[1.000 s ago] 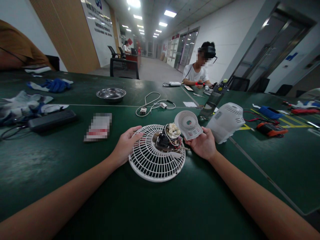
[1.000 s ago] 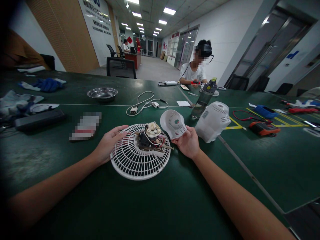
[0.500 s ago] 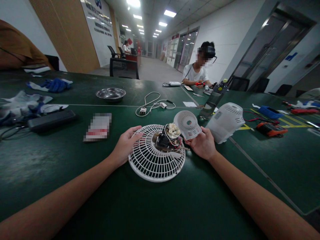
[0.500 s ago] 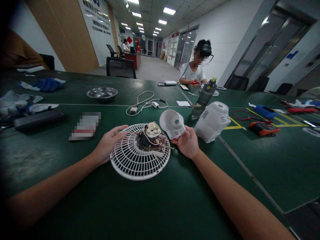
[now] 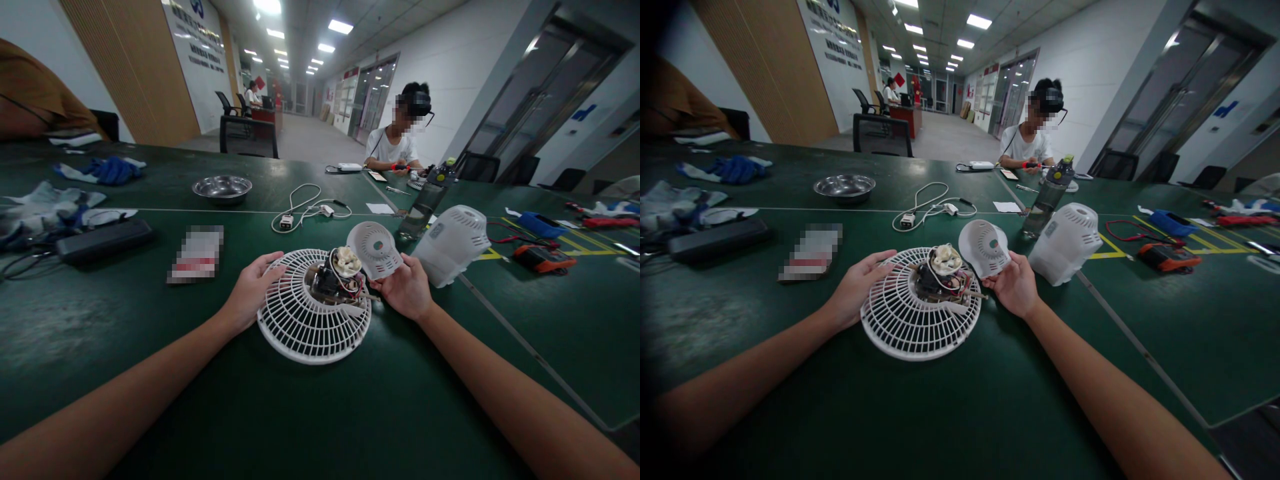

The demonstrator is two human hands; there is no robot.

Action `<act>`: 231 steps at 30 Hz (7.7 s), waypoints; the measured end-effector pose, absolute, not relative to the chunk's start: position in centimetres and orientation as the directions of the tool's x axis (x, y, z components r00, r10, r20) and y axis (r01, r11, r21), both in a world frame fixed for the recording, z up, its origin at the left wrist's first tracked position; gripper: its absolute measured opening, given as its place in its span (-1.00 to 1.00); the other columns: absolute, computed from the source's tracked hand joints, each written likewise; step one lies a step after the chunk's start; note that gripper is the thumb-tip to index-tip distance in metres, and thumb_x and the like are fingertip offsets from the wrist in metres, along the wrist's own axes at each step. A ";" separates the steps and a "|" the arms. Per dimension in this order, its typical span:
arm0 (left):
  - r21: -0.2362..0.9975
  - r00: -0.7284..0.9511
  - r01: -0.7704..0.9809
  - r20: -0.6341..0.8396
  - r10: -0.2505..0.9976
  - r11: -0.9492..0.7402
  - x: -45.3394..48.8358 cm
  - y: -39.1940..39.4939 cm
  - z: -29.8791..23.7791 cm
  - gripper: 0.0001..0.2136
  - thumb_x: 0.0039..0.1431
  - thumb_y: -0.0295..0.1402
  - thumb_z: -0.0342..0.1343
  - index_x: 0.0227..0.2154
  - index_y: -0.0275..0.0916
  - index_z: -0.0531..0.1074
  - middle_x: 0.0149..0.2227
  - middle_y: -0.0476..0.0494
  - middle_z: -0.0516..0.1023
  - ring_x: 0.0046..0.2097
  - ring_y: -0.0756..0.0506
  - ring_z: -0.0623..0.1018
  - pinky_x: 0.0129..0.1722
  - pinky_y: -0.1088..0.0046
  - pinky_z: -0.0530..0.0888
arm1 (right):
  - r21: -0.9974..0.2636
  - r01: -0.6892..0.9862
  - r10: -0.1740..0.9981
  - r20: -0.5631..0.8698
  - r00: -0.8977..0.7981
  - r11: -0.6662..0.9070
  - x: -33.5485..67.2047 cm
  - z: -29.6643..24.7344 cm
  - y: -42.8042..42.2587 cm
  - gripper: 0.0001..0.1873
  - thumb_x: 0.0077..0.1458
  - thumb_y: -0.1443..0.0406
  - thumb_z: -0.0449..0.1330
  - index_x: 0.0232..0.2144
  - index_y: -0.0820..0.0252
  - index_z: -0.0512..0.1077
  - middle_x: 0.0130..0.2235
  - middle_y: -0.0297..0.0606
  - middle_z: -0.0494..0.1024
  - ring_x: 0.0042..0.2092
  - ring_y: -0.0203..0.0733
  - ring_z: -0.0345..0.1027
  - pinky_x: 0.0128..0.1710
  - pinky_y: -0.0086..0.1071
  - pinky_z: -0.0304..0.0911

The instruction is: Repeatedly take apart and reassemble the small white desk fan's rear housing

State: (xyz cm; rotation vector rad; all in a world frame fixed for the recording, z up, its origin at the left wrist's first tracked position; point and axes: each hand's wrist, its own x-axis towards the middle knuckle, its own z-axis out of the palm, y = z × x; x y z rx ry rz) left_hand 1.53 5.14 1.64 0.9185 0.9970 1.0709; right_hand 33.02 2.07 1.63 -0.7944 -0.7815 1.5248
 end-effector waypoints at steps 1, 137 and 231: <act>0.938 0.169 -0.257 -0.193 0.967 0.232 1.6 5.1 1.8 -0.58 0.28 -0.50 0.18 0.19 -0.30 0.40 -0.11 -0.28 0.65 -0.22 -0.11 0.68 -0.26 0.43 0.65 | -0.838 -0.538 0.995 -0.054 -0.079 -0.088 33.0 1.6 2.1 -0.65 0.14 0.04 0.12 -0.16 0.06 0.52 -0.25 -0.32 0.64 -0.31 -0.20 0.45 -0.34 -0.36 0.40; 0.444 0.762 0.517 0.152 0.630 -0.732 1.0 2.7 6.6 -0.41 0.07 0.15 0.22 0.02 -0.19 0.47 0.02 -0.25 0.54 0.00 -0.31 0.47 -0.01 0.06 0.44 | -0.488 0.582 0.760 0.429 -0.489 0.650 29.2 5.1 -4.0 -0.06 0.07 0.02 0.36 0.38 -0.01 0.04 0.25 -0.07 0.43 0.08 0.12 0.49 0.00 0.10 0.50; 0.546 0.693 0.353 0.393 0.604 -0.760 2.3 0.2 4.0 0.04 -0.04 0.00 0.42 0.38 0.02 -0.12 0.37 -0.35 0.19 0.26 -0.48 0.40 0.18 -0.18 0.44 | -0.609 0.415 0.720 0.423 -0.550 0.676 29.2 4.3 -4.5 0.06 0.02 0.31 0.34 0.41 -0.10 -0.15 0.01 -0.17 0.53 -0.16 -0.07 0.52 -0.20 -0.10 0.56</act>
